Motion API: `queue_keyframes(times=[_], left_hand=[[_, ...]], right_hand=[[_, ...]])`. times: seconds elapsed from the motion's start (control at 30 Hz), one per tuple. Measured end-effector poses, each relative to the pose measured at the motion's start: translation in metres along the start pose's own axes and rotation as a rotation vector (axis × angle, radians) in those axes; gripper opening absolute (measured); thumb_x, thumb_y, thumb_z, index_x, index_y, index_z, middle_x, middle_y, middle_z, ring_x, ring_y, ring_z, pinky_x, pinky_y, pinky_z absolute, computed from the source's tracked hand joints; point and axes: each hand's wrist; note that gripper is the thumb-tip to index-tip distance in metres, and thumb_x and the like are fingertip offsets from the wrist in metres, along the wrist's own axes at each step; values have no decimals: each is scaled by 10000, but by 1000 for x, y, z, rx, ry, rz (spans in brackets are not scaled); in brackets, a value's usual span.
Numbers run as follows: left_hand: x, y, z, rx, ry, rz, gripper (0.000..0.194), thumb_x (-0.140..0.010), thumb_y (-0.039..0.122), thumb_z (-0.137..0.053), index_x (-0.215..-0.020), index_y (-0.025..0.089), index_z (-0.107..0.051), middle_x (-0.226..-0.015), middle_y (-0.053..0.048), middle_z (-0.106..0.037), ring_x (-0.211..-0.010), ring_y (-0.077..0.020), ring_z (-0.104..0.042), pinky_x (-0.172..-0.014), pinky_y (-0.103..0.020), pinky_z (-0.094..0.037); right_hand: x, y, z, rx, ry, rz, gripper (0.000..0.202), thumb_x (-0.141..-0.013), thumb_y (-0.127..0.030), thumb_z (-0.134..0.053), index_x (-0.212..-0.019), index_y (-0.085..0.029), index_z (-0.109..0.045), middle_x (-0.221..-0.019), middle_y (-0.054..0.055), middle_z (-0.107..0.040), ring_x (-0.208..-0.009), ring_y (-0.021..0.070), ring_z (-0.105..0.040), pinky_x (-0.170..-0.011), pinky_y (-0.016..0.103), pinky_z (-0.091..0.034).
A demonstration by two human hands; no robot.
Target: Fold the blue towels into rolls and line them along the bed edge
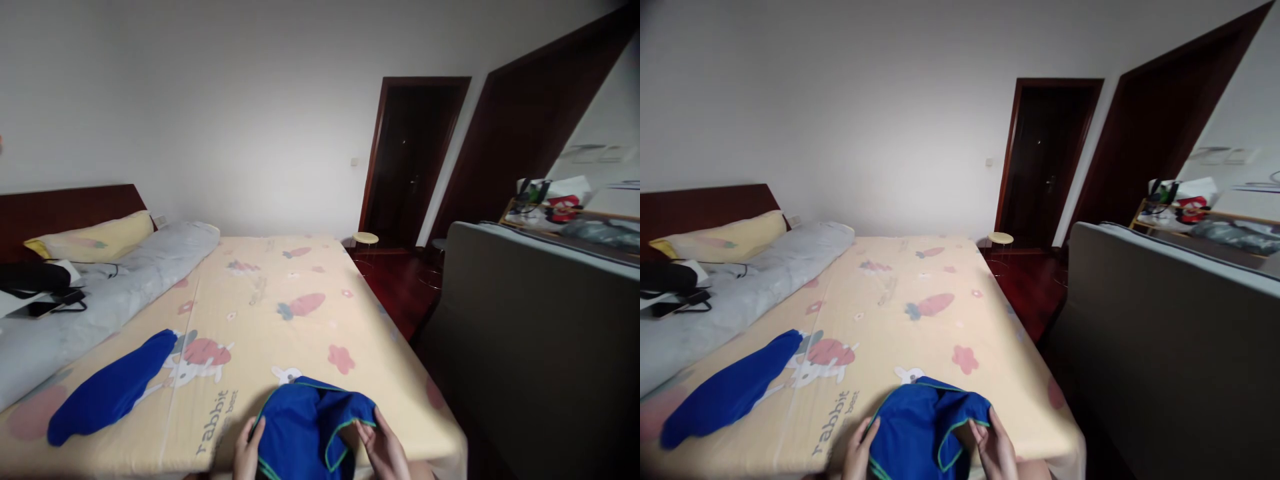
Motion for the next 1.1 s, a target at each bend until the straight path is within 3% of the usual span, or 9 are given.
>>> queue_keyframes(times=[0.1,0.2,0.4,0.63,0.77,0.9,1.1], left_hand=[[-11,18,9,-12,80,-78,533,-533,623,-722,-885,225,-679,-1059,-97,-731,-1167,-349,-585,-1021,-453,-448],[-24,43,10,-15,78,-147,550,-539,630,-725,-897,215,-682,-1066,-98,-729,-1142,-334,-601,-1001,-441,-455],[-49,110,3,-4,-13,-343,574,-581,702,-674,-861,201,-675,-921,-68,-737,-996,-297,-643,-907,-394,-477],[-83,189,1,-1,-85,-513,453,-534,627,-749,-694,212,-664,-717,1,-681,-777,-217,-606,-756,-295,-457],[-93,221,15,21,-68,-559,421,-551,601,-743,-716,225,-651,-747,-3,-671,-879,-232,-592,-804,-290,-435],[-93,244,37,-19,-175,-545,384,-506,527,-798,-682,215,-661,-751,-20,-688,-853,-236,-608,-790,-300,-444],[-84,267,71,-104,-305,-509,328,-504,458,-826,-670,200,-710,-704,-34,-713,-755,-234,-631,-742,-319,-477]], right_hand=[[0,-16,10,-13,-5,-5,290,-565,-462,-829,-690,-275,-645,-672,-9,-697,-711,252,-704,-800,467,-598],[-2,-31,8,-82,-20,-30,299,-559,-407,-852,-723,-233,-673,-685,-5,-705,-719,192,-694,-858,392,-580],[-16,-71,-17,-104,-30,78,338,-528,-376,-869,-775,-216,-702,-814,6,-737,-828,172,-673,-917,370,-540],[-36,-131,-48,-35,-60,201,372,-541,-440,-840,-816,-225,-713,-892,9,-730,-885,194,-647,-939,411,-511],[-45,-159,-45,-32,-10,248,345,-552,-428,-819,-811,-231,-707,-842,-6,-718,-820,185,-643,-827,370,-533],[-47,-180,-29,21,35,290,328,-547,-419,-820,-778,-218,-704,-758,-6,-698,-677,154,-607,-635,293,-515],[-28,-219,-26,360,47,415,418,-511,-469,-840,-767,-162,-719,-699,37,-678,-605,145,-569,-526,250,-462]])
Point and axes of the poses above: each hand's wrist, its own x-axis away from the middle knuckle, its own z-axis out of the back of the hand, y = z × x
